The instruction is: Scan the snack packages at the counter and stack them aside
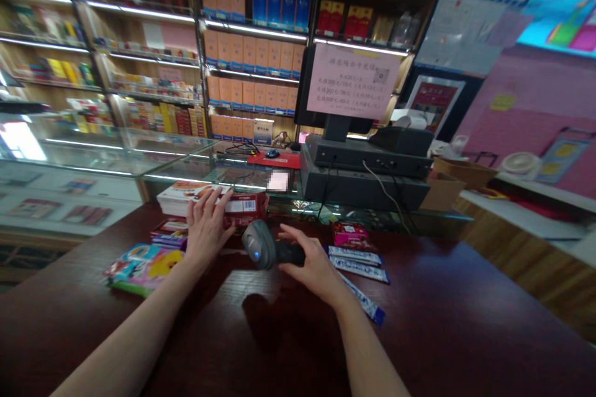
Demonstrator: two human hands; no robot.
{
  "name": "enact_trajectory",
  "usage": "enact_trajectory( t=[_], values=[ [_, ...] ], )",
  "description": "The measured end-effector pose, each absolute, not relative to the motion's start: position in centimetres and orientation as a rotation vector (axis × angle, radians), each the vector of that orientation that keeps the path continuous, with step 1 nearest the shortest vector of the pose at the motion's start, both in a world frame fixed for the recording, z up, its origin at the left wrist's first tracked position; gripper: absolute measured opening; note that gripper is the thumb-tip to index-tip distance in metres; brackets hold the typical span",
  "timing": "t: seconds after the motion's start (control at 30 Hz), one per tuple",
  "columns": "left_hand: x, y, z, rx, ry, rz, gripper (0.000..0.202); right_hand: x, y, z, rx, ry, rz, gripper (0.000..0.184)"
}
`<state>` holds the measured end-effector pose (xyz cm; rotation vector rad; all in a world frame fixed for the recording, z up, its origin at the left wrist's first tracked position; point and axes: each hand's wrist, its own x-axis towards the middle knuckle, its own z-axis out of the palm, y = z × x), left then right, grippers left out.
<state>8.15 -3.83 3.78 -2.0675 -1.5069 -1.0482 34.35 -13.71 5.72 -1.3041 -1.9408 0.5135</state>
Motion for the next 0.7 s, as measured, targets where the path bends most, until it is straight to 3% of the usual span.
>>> enact_trajectory(
  t=[0.7],
  values=[
    [7.85,-3.46,3.37,-2.076,-1.500,-1.062,0.079,34.62,-13.54,5.40,-1.280,-1.924,0.502,0.076]
  ],
)
